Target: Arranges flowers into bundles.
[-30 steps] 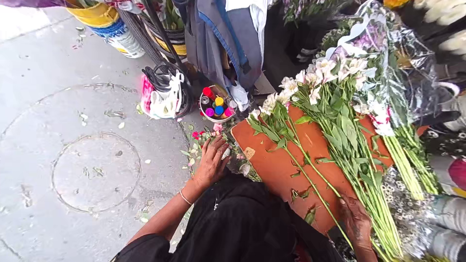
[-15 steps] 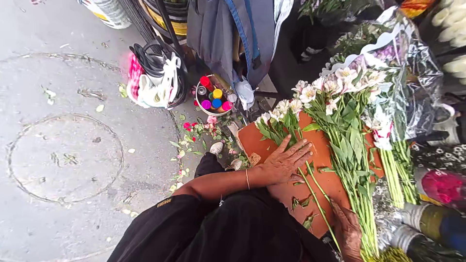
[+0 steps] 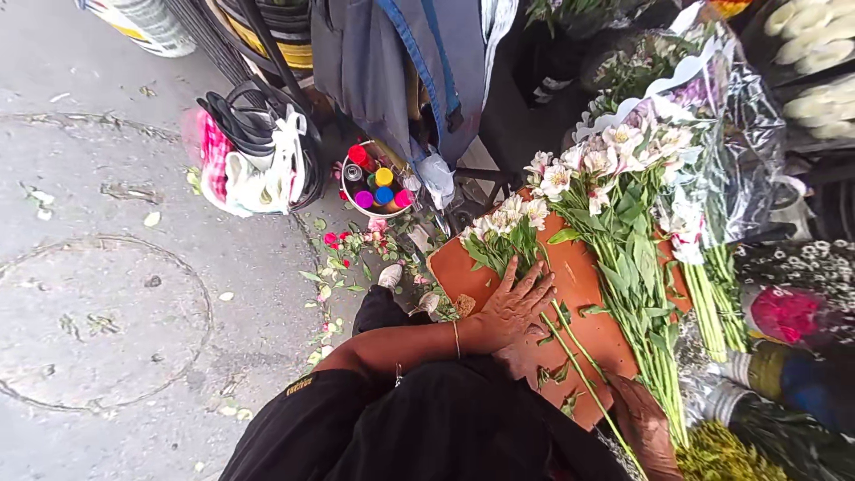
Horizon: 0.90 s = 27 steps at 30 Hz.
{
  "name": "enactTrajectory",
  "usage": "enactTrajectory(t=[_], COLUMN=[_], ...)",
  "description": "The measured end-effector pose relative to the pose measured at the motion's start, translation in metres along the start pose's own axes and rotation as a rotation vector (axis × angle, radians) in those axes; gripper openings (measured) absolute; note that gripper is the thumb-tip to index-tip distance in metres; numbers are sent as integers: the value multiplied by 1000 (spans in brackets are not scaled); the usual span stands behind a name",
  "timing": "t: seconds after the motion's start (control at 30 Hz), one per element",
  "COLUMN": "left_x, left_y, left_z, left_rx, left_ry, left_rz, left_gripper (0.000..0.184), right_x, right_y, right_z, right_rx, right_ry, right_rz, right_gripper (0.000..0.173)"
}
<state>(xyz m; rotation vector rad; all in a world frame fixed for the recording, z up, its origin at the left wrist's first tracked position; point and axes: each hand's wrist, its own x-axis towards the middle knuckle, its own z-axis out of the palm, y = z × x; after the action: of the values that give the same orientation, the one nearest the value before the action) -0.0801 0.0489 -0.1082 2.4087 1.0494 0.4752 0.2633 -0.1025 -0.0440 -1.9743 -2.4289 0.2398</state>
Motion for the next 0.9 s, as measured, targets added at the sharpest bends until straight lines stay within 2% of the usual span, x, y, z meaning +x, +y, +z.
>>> enactTrajectory(t=[0.07,0.1,0.23,0.37,0.47,0.53,0.6,0.67,0.73,0.77,0.83,0.9], left_x=[0,-1,-2,-3,-3,-2,-1,0,0,0,-1,-2], left_y=[0,0,0,-1,0,1,1,1,1,1,1,1], left_z=[1,1,-1,3,3,2,2,3,3,3,2,3], left_rx=[26,48,87,131,176,197,208,221,234,240,240,238], left_ry=[18,24,56,70,85,87,95,103,104,101,87,92], left_rz=[-6,-5,9,26,26,29,35,44,46,43,38,43], left_gripper=[78,76,71,70,70,70,70,72,72,72,72,70], right_x=[17,29,101,164,200,219,235,244,249,249,244,229], right_y=[1,-1,-6,-13,-3,6,24,43,53,56,57,50], right_z=[-13,-20,-34,-1,9,-4,-20,-25,-23,-22,-24,-29], right_rx=[28,20,-86,-243,-238,-156,-42,27,59,75,114,129], right_ry=[-63,-39,238,315,459,341,193,164,141,112,63,173], right_rz=[-8,-11,66,182,302,502,661,727,691,644,543,480], right_gripper=[35,38,50,86,88,85,70,63,63,67,85,102])
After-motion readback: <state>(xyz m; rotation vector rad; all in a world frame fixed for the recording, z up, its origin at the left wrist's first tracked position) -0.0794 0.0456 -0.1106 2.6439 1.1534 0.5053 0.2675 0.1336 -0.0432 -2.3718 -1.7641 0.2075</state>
